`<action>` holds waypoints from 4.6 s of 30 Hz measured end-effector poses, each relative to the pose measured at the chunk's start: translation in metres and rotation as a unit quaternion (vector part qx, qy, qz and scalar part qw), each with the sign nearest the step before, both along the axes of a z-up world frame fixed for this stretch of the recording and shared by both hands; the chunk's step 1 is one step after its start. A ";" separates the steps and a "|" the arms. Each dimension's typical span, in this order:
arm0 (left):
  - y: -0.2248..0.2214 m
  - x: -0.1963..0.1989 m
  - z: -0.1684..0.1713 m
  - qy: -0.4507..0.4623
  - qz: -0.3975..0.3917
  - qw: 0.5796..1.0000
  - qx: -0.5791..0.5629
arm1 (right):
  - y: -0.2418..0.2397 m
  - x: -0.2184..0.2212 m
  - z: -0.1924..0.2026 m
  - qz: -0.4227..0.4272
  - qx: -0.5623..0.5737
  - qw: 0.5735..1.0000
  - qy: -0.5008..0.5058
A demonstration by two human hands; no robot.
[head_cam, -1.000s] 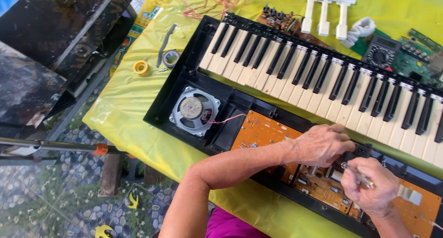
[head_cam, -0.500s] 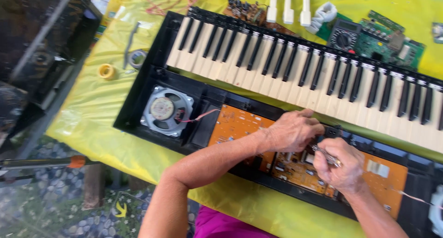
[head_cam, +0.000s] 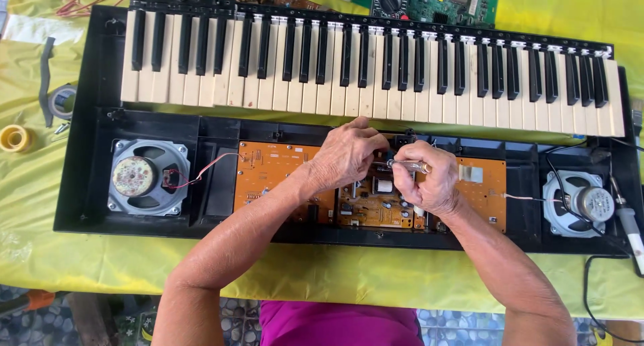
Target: Repairing an electronic keyboard by removing screws from a circuit board and soldering components.
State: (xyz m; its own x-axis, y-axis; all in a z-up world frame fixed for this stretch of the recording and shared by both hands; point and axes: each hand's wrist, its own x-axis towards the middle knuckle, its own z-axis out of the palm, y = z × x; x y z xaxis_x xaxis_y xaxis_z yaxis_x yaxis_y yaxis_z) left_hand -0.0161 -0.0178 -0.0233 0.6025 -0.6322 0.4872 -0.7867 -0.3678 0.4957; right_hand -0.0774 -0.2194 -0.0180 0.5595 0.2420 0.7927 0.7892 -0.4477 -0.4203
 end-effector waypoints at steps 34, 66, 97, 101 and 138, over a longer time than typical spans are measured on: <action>0.058 -0.030 0.084 0.073 -0.023 0.983 0.164 | 0.006 -0.003 -0.005 -0.029 -0.017 0.999 -0.005; 0.056 -0.147 0.040 -0.049 0.111 0.987 0.109 | 0.009 -0.020 0.013 -0.055 -0.056 0.985 0.152; 0.060 -0.154 0.046 -0.067 0.153 0.984 0.066 | -0.004 -0.019 -0.009 -0.051 -0.015 0.987 0.153; 0.060 -0.153 0.048 -0.061 0.153 0.983 0.074 | -0.003 -0.015 -0.009 -0.019 -0.021 0.994 0.107; 0.061 -0.153 0.042 -0.044 0.139 0.986 0.085 | 0.011 -0.016 0.009 -0.014 -0.031 0.998 0.056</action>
